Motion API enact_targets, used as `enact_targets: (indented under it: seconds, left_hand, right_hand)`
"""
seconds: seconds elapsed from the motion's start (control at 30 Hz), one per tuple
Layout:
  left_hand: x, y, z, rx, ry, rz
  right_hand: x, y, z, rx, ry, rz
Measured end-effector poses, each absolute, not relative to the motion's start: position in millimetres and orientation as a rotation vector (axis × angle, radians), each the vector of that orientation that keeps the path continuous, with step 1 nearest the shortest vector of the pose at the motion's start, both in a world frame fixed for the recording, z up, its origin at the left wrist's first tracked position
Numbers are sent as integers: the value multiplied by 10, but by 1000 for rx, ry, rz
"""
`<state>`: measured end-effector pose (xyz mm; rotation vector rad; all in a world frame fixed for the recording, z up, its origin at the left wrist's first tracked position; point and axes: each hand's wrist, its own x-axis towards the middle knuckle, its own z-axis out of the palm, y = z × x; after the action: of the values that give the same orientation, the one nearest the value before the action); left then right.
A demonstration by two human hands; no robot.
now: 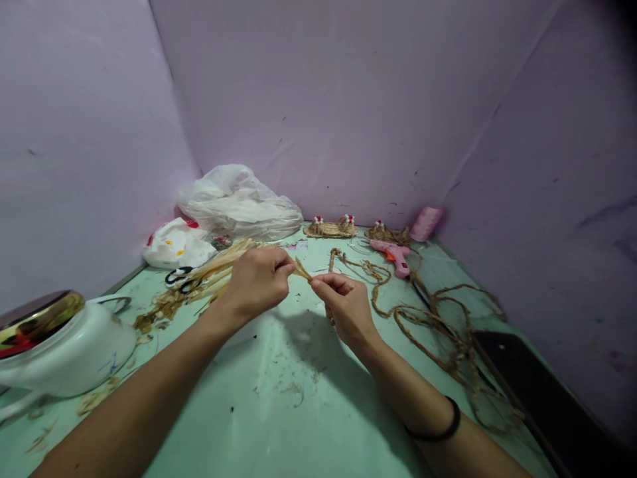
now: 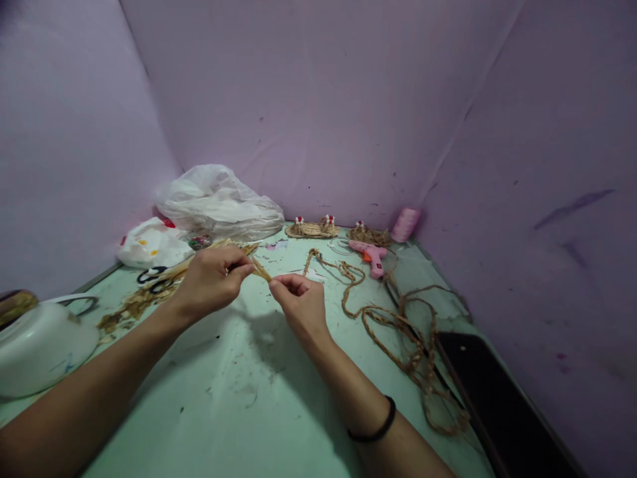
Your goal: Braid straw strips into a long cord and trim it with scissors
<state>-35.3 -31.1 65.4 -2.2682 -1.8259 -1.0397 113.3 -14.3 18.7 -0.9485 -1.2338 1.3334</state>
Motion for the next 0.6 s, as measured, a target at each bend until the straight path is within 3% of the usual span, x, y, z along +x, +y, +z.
enact_targets:
  seconds: [0.6]
  left_hand:
    - [-343, -314, 632, -2243, -1859, -1011]
  right_hand:
    - [1142, -109, 169, -905, -1041, 1599]
